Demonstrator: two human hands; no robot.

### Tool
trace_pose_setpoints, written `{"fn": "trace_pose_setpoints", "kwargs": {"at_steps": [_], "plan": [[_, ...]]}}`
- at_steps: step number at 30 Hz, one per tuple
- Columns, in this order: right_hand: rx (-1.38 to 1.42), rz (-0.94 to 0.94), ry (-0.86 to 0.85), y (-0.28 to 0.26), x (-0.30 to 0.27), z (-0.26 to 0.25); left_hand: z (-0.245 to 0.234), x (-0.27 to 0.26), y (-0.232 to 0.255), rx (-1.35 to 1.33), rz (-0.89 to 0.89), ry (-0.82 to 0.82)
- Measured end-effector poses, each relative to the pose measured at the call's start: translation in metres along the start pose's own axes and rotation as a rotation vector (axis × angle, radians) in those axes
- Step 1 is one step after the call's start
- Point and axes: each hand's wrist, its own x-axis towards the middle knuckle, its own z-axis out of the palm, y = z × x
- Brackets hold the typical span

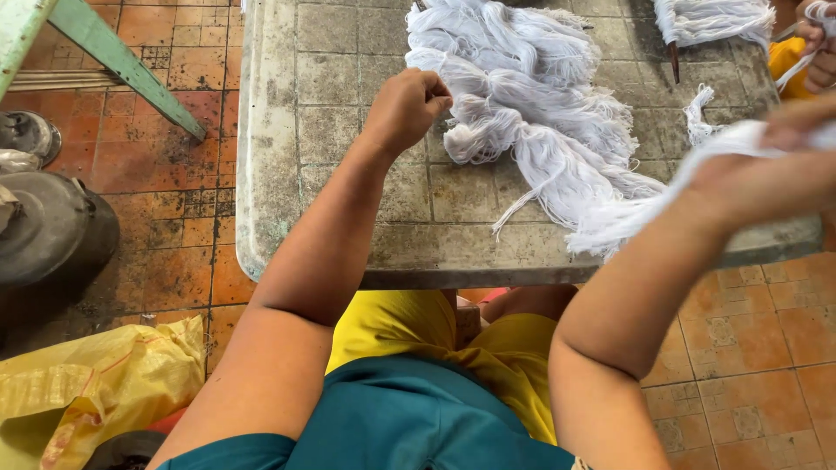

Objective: Tying bundles of white cotton wicks with a thin string on a workshop table.

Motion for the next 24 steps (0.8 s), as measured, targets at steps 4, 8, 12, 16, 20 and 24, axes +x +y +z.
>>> {"fn": "trace_pose_setpoints", "kwargs": {"at_steps": [4, 8, 12, 16, 20, 24], "plan": [[-0.033, 0.487, -0.463, 0.009, -0.086, 0.048, 0.011, 0.004, -0.002, 0.154, -0.073, -0.102], [-0.336, 0.722, -0.665, 0.029, -0.139, 0.059, 0.017, 0.003, 0.003, 0.207, -0.091, -0.135], [-0.744, 0.736, -1.094, 0.047, -0.161, 0.046, 0.030, 0.005, 0.000, 0.124, -0.037, -0.129], [-0.871, 0.761, -1.184, 0.057, -0.167, 0.039, 0.061, 0.024, -0.031, 0.197, 0.000, -0.003], [-0.946, 0.718, -1.262, 0.056, -0.168, 0.038, 0.066, 0.025, -0.027, 0.262, -0.003, 0.032], [-1.069, 0.580, -1.374, 0.045, -0.170, 0.045, 0.057, 0.029, -0.027, 0.035, -0.041, 0.022]]}}
